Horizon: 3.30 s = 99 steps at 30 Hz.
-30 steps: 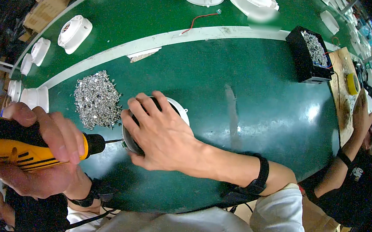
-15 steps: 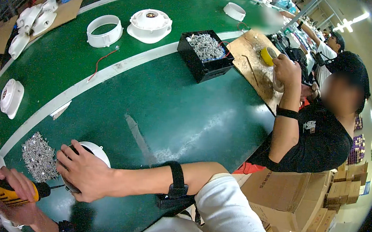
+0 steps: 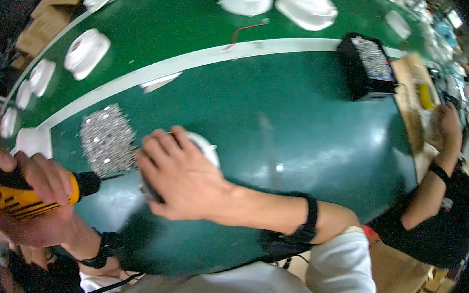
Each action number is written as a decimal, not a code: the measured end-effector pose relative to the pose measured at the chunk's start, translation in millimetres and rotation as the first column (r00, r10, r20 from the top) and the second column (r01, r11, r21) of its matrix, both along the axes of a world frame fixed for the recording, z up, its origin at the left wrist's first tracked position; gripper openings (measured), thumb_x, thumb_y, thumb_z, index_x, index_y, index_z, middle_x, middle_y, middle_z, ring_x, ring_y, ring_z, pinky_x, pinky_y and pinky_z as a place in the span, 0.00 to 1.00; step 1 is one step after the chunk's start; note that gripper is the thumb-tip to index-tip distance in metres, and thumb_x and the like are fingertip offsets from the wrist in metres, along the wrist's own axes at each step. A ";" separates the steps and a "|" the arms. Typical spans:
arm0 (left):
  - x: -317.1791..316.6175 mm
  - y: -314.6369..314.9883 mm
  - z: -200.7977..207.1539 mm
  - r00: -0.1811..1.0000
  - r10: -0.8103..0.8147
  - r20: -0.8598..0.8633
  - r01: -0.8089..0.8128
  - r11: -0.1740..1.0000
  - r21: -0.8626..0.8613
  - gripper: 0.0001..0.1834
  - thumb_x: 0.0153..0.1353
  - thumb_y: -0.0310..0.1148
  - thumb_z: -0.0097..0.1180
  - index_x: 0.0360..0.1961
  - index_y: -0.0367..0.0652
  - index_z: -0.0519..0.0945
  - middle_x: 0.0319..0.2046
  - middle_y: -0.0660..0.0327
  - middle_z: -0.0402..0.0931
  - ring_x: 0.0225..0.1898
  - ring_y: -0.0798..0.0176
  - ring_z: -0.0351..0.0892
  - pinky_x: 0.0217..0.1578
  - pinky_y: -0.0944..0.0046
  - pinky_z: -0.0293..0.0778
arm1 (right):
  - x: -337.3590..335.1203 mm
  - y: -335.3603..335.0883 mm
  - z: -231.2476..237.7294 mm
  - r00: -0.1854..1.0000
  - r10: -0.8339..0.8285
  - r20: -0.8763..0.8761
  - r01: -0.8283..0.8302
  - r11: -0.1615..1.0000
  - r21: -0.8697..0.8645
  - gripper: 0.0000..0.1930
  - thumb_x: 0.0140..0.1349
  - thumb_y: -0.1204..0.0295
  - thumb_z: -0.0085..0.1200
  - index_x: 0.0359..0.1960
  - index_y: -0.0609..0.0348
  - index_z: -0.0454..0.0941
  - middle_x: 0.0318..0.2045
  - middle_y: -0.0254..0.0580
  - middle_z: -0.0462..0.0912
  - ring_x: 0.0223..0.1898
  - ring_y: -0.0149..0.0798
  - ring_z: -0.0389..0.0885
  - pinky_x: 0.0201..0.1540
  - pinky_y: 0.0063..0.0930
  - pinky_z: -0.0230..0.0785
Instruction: The person uses a yellow power drill to fasten screws into white circular plastic housings on a green assembly table. They repeatedly pick up a housing, align it, drive screws into it, and then move the finished unit aside to make room for the next one. The process is repetitive and involves handling small metal screws and the plastic components.
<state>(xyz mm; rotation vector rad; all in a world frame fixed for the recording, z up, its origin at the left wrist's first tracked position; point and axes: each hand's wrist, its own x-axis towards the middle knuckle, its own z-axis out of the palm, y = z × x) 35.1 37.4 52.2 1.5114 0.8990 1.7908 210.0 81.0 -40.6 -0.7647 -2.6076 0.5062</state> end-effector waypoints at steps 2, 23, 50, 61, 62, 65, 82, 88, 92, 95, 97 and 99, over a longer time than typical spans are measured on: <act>-0.2 -2.3 3.4 1.000 0.006 0.017 -0.005 1.000 -0.029 0.35 0.58 0.60 0.47 0.48 0.37 0.60 0.17 0.61 0.62 0.13 0.67 0.59 0.12 0.68 0.58 | -4.0 -0.8 -0.4 1.000 0.002 0.011 -0.002 1.000 0.012 0.35 0.44 0.54 0.58 0.51 0.64 0.68 0.49 0.52 0.67 0.55 0.51 0.64 0.61 0.49 0.52; 22.2 -14.3 3.3 0.988 -0.137 0.075 0.150 0.965 -0.214 0.36 0.52 0.63 0.54 0.42 0.42 0.59 0.19 0.59 0.69 0.14 0.64 0.66 0.14 0.66 0.65 | -4.9 -2.4 -3.4 1.000 0.007 0.003 -0.008 0.998 0.066 0.34 0.42 0.53 0.59 0.48 0.65 0.70 0.47 0.52 0.68 0.54 0.50 0.64 0.59 0.47 0.54; 1.7 -22.9 18.0 0.999 0.034 -0.015 -0.033 0.999 0.023 0.33 0.57 0.61 0.47 0.42 0.39 0.60 0.16 0.60 0.63 0.11 0.66 0.59 0.13 0.69 0.58 | -4.2 -4.3 2.3 0.999 0.041 0.008 -0.041 0.998 0.042 0.35 0.42 0.57 0.61 0.52 0.64 0.67 0.49 0.51 0.66 0.55 0.51 0.63 0.60 0.49 0.53; -7.0 -51.5 -44.7 0.995 0.042 0.088 -0.020 0.972 -0.236 0.36 0.51 0.62 0.56 0.40 0.37 0.62 0.17 0.57 0.69 0.17 0.62 0.69 0.17 0.65 0.67 | 41.1 59.2 14.2 0.990 -0.126 -0.070 0.139 0.966 0.220 0.33 0.44 0.62 0.62 0.52 0.64 0.67 0.48 0.54 0.66 0.53 0.54 0.65 0.62 0.48 0.53; -6.5 -52.0 -49.6 0.998 0.034 0.058 -0.021 0.979 -0.205 0.36 0.52 0.62 0.54 0.39 0.37 0.61 0.17 0.58 0.68 0.16 0.63 0.68 0.16 0.66 0.66 | 44.5 64.6 3.0 0.989 -0.148 -0.020 0.149 0.963 0.224 0.33 0.45 0.62 0.61 0.52 0.64 0.67 0.49 0.54 0.66 0.54 0.54 0.65 0.63 0.49 0.52; -8.5 -54.2 -57.4 1.000 0.026 -0.001 -0.026 0.988 -0.150 0.35 0.56 0.63 0.50 0.39 0.38 0.59 0.16 0.60 0.66 0.14 0.65 0.66 0.13 0.69 0.65 | 42.1 68.7 0.8 0.990 -0.133 -0.043 0.139 0.964 0.226 0.32 0.46 0.60 0.60 0.52 0.64 0.68 0.49 0.54 0.66 0.55 0.54 0.64 0.63 0.48 0.51; -23.6 -58.2 -70.4 0.988 0.075 0.135 -0.057 0.989 -0.134 0.34 0.55 0.62 0.52 0.40 0.39 0.60 0.14 0.60 0.66 0.14 0.65 0.66 0.13 0.69 0.65 | 28.6 98.8 0.4 0.950 -0.264 0.169 0.187 0.910 0.371 0.41 0.43 0.55 0.61 0.60 0.59 0.61 0.58 0.61 0.61 0.62 0.57 0.57 0.62 0.54 0.48; -19.6 -56.5 -71.6 0.982 0.060 0.178 -0.043 0.994 -0.098 0.34 0.54 0.61 0.53 0.40 0.39 0.61 0.13 0.61 0.65 0.13 0.66 0.65 0.11 0.70 0.64 | 26.2 234.0 -6.1 0.841 -0.532 0.104 0.359 0.690 0.628 0.39 0.51 0.51 0.57 0.60 0.61 0.59 0.62 0.59 0.57 0.64 0.56 0.55 0.65 0.50 0.46; -22.0 -61.0 -72.9 0.967 0.088 0.238 -0.059 0.990 -0.126 0.35 0.51 0.60 0.57 0.40 0.39 0.61 0.14 0.61 0.66 0.13 0.66 0.66 0.14 0.69 0.65 | 19.8 226.3 20.5 0.902 -0.428 -0.059 0.396 0.764 0.509 0.25 0.56 0.63 0.55 0.53 0.63 0.66 0.53 0.57 0.68 0.54 0.56 0.67 0.56 0.43 0.61; -21.3 -62.7 -73.6 0.950 0.055 0.308 -0.009 0.989 -0.149 0.36 0.49 0.58 0.61 0.40 0.38 0.63 0.16 0.60 0.68 0.15 0.66 0.68 0.18 0.67 0.66 | 30.4 201.3 12.7 0.947 -0.321 0.002 0.295 0.872 0.392 0.17 0.55 0.67 0.55 0.44 0.64 0.74 0.42 0.53 0.74 0.45 0.53 0.74 0.49 0.41 0.67; -22.6 -64.0 -73.5 0.950 0.053 0.309 -0.005 0.988 -0.156 0.36 0.49 0.59 0.61 0.41 0.38 0.62 0.16 0.61 0.68 0.16 0.66 0.68 0.18 0.67 0.67 | 26.8 177.4 7.0 0.944 -0.313 0.106 0.275 0.921 0.277 0.15 0.56 0.67 0.54 0.42 0.63 0.76 0.41 0.53 0.76 0.42 0.54 0.76 0.47 0.40 0.69; -20.6 -62.1 -74.3 0.959 0.096 0.268 -0.058 0.988 -0.145 0.36 0.50 0.61 0.58 0.40 0.39 0.61 0.13 0.61 0.65 0.13 0.66 0.66 0.14 0.69 0.65 | 21.1 154.8 2.2 0.951 -0.267 0.156 0.245 0.958 0.146 0.16 0.57 0.65 0.53 0.43 0.64 0.75 0.42 0.53 0.75 0.44 0.54 0.75 0.49 0.41 0.69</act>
